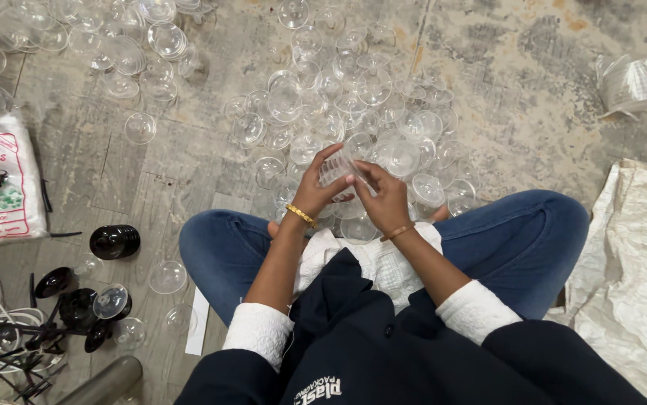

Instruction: The person sits on the floor among scattered clear plastic cups and repeatedly picks up cups one at a time, fitting them together into stacks and setting the stacks aside on the floor.

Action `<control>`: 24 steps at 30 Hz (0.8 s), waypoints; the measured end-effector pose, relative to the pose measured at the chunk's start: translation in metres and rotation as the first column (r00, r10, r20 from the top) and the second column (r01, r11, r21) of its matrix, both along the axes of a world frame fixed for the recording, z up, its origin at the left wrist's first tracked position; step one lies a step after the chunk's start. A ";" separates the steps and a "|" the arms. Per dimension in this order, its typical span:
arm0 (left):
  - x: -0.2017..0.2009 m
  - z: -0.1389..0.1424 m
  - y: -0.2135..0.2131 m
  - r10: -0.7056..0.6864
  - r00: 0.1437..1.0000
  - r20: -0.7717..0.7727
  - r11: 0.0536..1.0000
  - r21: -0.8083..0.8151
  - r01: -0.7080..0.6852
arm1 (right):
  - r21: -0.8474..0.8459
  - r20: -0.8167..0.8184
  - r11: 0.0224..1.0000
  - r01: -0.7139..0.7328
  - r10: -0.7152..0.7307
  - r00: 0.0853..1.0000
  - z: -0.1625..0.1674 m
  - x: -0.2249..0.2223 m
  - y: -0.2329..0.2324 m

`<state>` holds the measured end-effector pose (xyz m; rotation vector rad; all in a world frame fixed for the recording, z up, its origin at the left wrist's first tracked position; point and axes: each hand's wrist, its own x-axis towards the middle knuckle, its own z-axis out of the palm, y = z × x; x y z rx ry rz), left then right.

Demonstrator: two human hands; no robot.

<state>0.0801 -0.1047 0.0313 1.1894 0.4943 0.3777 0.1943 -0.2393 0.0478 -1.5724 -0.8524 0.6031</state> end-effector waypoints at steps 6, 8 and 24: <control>-0.003 0.000 0.012 0.016 1.000 -0.016 0.974 -0.227 -0.019 | -0.318 0.409 0.939 -0.133 0.263 0.874 0.009 0.052 -0.023; -0.002 -0.002 0.015 0.066 0.998 0.002 0.968 -0.242 -0.063 | -0.337 0.756 0.937 -0.093 0.328 0.566 0.007 0.082 -0.024; -0.007 0.004 0.012 0.069 0.998 -0.010 0.966 -0.250 -0.070 | -0.168 0.172 0.983 0.068 -0.038 0.984 0.018 0.014 0.006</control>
